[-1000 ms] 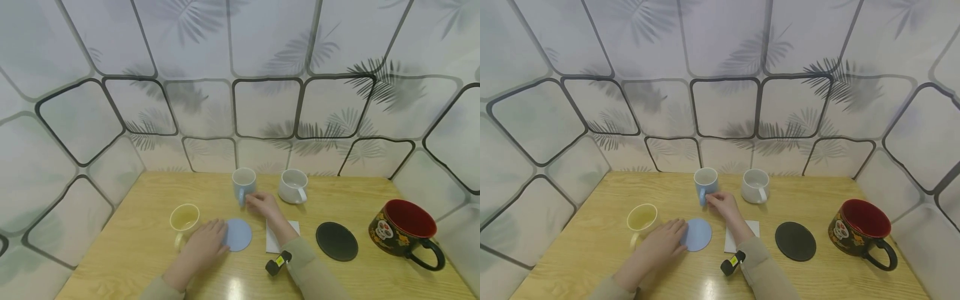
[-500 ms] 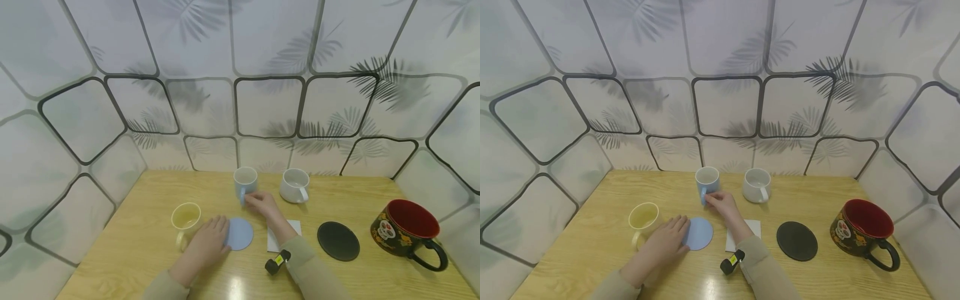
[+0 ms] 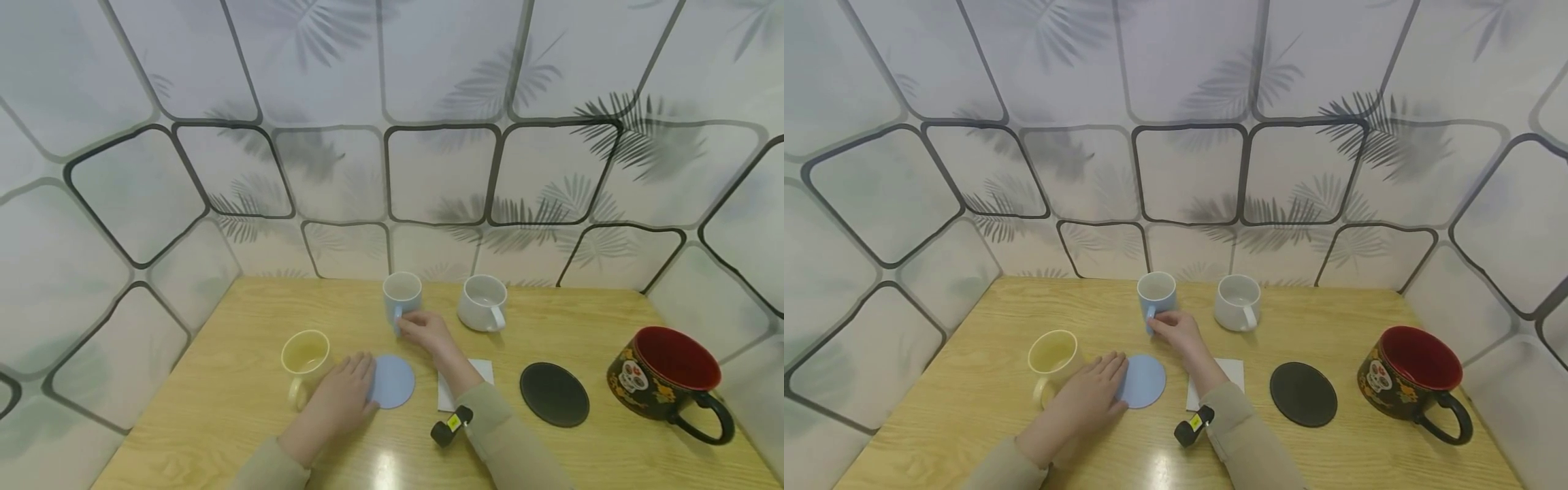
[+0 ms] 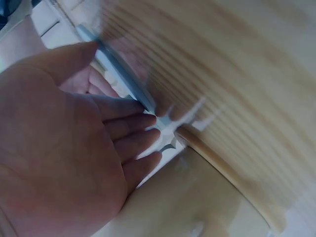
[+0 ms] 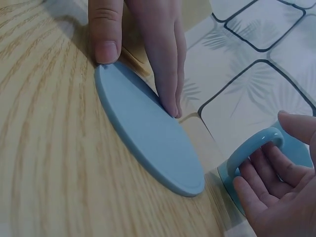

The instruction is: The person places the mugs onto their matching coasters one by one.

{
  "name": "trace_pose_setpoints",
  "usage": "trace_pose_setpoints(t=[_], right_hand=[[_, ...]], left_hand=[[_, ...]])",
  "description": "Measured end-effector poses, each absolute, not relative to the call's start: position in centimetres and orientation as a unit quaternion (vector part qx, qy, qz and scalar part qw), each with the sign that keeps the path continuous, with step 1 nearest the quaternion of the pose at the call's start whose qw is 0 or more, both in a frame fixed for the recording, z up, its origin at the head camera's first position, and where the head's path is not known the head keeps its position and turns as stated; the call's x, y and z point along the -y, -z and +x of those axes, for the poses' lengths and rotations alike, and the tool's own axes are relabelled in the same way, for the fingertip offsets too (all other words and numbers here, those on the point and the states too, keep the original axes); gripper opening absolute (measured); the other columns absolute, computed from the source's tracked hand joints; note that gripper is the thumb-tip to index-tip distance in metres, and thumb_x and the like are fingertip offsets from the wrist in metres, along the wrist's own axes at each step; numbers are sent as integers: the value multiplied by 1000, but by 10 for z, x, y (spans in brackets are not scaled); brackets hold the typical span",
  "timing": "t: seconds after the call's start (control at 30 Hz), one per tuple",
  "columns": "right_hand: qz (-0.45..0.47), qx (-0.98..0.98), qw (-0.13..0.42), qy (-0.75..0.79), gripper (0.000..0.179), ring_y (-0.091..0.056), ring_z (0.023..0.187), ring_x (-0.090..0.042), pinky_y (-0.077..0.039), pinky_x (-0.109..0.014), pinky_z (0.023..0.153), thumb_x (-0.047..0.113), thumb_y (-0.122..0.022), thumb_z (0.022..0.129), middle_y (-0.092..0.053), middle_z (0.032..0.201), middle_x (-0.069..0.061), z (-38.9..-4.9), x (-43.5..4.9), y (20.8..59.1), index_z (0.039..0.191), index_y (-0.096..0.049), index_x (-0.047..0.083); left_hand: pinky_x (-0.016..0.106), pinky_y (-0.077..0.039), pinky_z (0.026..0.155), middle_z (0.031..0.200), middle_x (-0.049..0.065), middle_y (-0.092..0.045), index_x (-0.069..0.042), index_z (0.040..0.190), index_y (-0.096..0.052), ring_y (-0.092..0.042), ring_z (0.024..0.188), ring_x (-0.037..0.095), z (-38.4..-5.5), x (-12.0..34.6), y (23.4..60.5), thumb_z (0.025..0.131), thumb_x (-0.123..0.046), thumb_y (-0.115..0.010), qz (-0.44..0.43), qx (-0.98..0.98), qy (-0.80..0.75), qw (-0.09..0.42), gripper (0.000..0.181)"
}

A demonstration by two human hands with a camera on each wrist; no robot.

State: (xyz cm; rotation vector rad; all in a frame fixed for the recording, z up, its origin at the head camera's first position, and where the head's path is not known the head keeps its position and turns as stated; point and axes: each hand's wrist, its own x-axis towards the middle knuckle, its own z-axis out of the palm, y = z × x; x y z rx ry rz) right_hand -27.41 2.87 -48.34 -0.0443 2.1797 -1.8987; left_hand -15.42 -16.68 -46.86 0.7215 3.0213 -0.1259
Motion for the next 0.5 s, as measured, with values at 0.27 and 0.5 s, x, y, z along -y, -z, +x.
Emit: trace_pose_setpoints(t=[0.27,0.5], right_hand=[[-34,-769,112,629,35,-64,129,-40,-52,-57,113,21,-77,95,-72,132,-22,-274,-26,485,121,-74,-2],[-31,-774,106,624,32,-60,132,-40,-48,-60,116,19,-79,94,-72,133,-22,-276,-23,486,118,-75,-3]], left_hand=[[49,-42,127,162,24,-49,7,153,-50,-49,152,36,-155,166,466,99,-43,-70,228,-973,14,34,76],[49,-41,127,162,24,-49,7,153,-49,-48,152,36,-155,166,465,99,-43,-71,226,-973,11,37,77]])
